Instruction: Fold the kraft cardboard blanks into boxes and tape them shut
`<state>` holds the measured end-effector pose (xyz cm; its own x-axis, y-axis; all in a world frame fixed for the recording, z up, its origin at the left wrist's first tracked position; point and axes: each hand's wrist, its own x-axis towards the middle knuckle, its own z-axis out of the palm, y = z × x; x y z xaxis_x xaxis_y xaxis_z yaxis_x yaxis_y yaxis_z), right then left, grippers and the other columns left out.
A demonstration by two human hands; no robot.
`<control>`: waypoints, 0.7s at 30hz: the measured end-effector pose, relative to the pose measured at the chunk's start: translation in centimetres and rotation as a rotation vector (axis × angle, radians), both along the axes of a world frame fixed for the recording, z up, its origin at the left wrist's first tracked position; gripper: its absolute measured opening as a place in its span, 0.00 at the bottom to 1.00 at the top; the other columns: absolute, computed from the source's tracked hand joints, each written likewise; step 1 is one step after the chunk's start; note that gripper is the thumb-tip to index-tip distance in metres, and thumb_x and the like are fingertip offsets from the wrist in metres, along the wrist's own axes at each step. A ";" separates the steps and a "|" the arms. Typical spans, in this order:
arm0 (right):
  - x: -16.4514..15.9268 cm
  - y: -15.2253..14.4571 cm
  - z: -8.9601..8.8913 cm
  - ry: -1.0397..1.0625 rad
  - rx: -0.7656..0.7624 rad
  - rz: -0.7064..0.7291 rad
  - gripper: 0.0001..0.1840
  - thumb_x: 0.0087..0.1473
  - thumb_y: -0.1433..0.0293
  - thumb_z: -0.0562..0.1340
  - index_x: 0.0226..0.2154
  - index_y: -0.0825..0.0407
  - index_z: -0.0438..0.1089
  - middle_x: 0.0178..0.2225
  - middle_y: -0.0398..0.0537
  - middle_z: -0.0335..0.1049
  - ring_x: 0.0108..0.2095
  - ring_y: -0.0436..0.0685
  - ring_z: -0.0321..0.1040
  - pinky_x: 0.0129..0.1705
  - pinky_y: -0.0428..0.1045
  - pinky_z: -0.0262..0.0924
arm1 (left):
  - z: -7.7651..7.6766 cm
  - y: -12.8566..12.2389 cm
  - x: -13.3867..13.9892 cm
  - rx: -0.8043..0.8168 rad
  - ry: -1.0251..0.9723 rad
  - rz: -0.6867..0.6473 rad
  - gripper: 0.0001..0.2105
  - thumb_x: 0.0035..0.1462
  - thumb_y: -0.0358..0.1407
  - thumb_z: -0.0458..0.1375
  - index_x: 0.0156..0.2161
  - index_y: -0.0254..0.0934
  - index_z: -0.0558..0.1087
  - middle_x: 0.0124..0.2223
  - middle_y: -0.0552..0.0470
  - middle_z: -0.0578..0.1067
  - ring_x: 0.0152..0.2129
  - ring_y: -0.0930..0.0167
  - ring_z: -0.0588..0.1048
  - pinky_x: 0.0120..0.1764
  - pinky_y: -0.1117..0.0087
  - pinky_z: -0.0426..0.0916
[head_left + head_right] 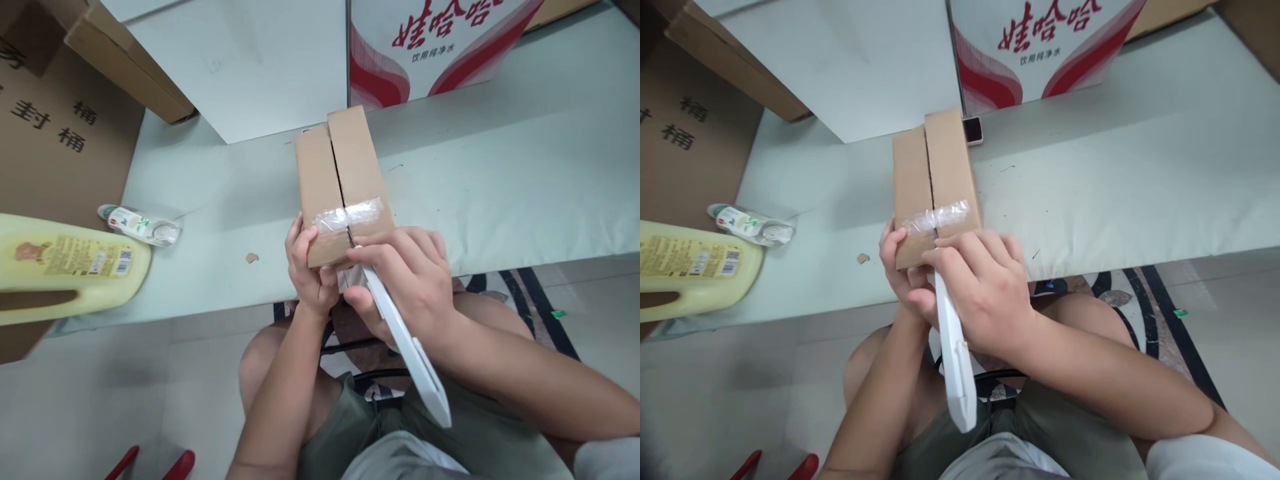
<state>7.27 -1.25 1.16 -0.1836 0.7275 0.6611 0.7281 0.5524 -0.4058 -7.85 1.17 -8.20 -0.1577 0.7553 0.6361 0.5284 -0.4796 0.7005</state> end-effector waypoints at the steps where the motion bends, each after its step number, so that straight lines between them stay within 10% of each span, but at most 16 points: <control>1: 0.0 0.0 0.0 0.006 0.000 -0.006 0.23 0.67 0.51 0.51 0.37 0.48 0.73 0.36 0.49 0.77 0.37 0.57 0.69 0.40 0.55 0.55 | 0.1 0.0 0.0 0.033 -0.002 -0.026 0.25 0.66 0.56 0.44 0.60 0.46 0.64 0.66 0.45 0.66 0.64 0.54 0.65 0.60 0.46 0.65; 7: 1.7 0.1 0.2 0.257 0.074 0.190 0.24 0.68 0.51 0.47 0.38 0.46 0.73 0.42 0.51 0.75 0.37 0.56 0.73 0.38 0.55 0.67 | 0.8 0.5 -0.5 0.082 -0.053 -0.062 0.22 0.67 0.50 0.49 0.62 0.46 0.64 0.63 0.45 0.68 0.65 0.56 0.64 0.62 0.48 0.62; 12: 4.1 3.9 -2.1 0.293 0.187 -0.026 0.12 0.65 0.58 0.55 0.36 0.46 0.69 0.43 0.52 0.73 0.41 0.59 0.73 0.45 0.59 0.69 | 0.9 1.2 -1.6 0.097 -0.061 -0.015 0.23 0.65 0.51 0.51 0.59 0.42 0.67 0.60 0.41 0.70 0.61 0.57 0.68 0.60 0.53 0.65; 16: 6.1 8.4 -6.3 0.087 -0.222 -0.085 0.09 0.57 0.64 0.61 0.40 0.48 0.69 0.50 0.55 0.72 0.49 0.64 0.71 0.51 0.62 0.68 | 1.2 1.8 -2.9 0.065 -0.191 0.097 0.24 0.60 0.55 0.56 0.53 0.39 0.69 0.58 0.40 0.71 0.57 0.59 0.71 0.56 0.58 0.68; 21: 7.5 10.3 -9.1 -0.097 -0.633 0.060 0.38 0.46 0.69 0.65 0.60 0.59 0.64 0.64 0.69 0.58 0.65 0.75 0.58 0.66 0.69 0.57 | 1.7 2.4 -4.7 -0.001 -0.323 0.379 0.15 0.60 0.46 0.58 0.47 0.40 0.67 0.47 0.47 0.73 0.47 0.65 0.75 0.54 0.60 0.69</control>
